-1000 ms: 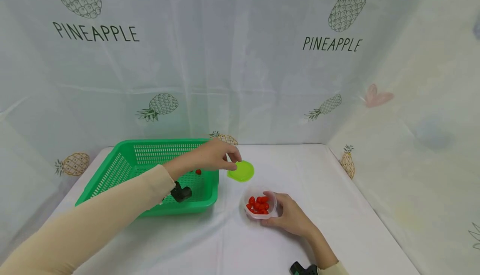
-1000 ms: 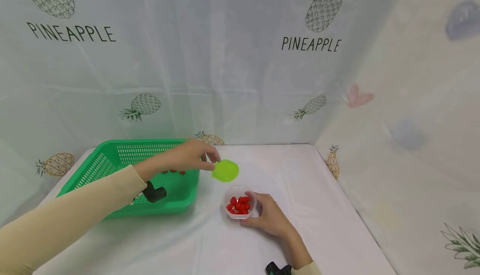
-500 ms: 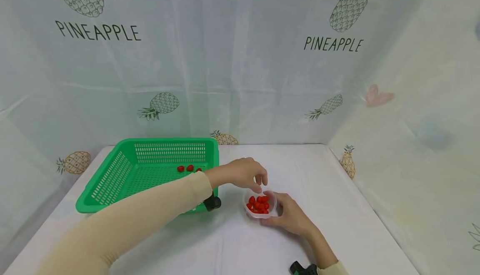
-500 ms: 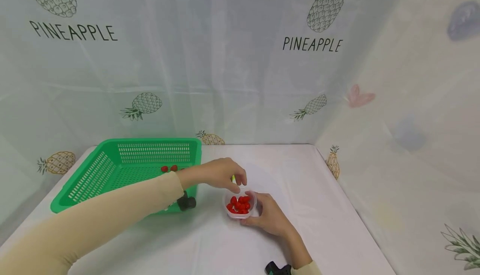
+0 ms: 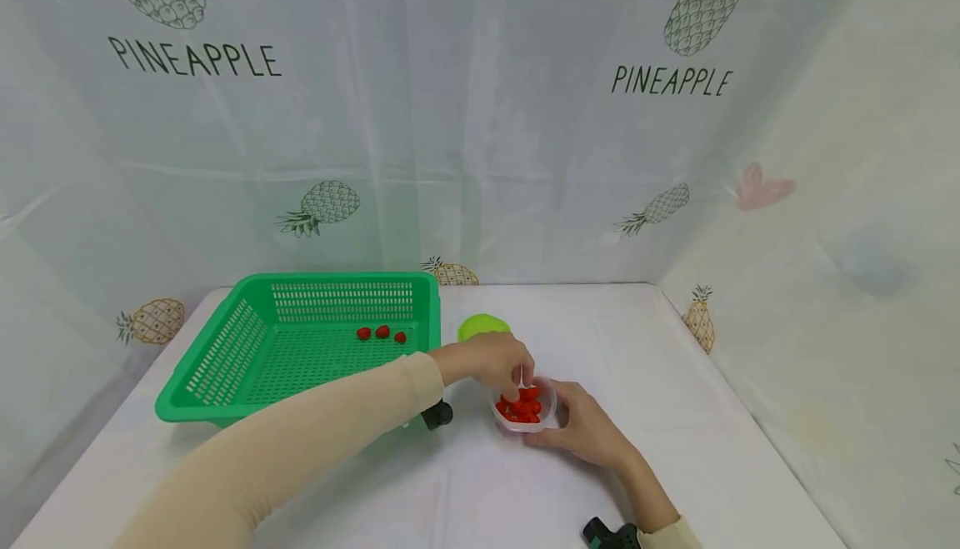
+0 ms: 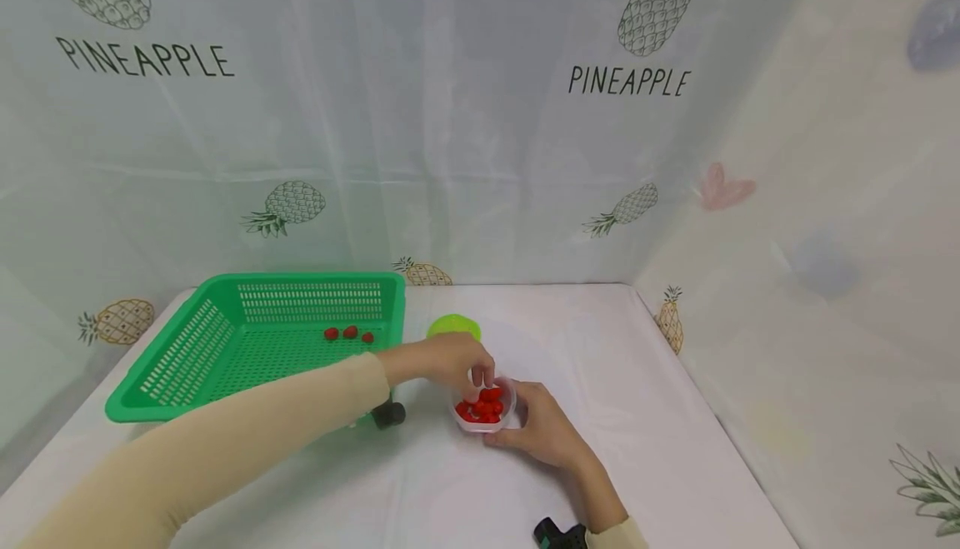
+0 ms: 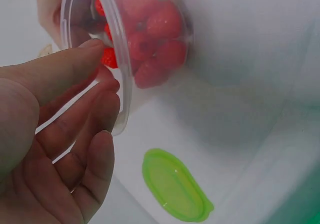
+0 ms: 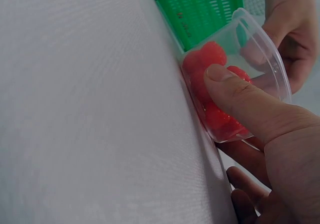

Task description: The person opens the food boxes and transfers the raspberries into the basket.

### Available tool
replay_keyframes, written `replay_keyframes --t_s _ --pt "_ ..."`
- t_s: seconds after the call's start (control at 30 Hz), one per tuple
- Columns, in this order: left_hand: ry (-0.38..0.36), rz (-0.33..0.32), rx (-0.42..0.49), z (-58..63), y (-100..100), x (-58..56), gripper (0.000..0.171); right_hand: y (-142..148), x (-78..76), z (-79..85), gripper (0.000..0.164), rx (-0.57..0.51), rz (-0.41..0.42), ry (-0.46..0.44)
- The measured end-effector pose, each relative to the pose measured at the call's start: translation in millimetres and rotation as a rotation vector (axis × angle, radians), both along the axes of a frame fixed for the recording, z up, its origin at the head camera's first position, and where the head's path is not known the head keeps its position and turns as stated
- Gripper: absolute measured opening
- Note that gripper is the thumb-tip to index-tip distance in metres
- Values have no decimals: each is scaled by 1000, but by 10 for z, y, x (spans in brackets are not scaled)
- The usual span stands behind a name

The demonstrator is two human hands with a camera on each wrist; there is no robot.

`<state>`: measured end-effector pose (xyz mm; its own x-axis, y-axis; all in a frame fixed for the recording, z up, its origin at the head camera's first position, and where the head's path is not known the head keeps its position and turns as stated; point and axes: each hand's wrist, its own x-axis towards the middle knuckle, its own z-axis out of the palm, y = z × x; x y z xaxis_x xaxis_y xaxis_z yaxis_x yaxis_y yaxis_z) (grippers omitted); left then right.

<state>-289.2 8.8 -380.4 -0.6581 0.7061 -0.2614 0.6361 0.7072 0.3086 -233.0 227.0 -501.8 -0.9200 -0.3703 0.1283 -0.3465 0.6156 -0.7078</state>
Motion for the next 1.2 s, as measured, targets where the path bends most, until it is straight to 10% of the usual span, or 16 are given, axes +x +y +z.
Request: replay_keyframes --t_s 1.2 --pt "208 -82 17 -372 8 57 11 1 -25 -6 66 -23 43 8"
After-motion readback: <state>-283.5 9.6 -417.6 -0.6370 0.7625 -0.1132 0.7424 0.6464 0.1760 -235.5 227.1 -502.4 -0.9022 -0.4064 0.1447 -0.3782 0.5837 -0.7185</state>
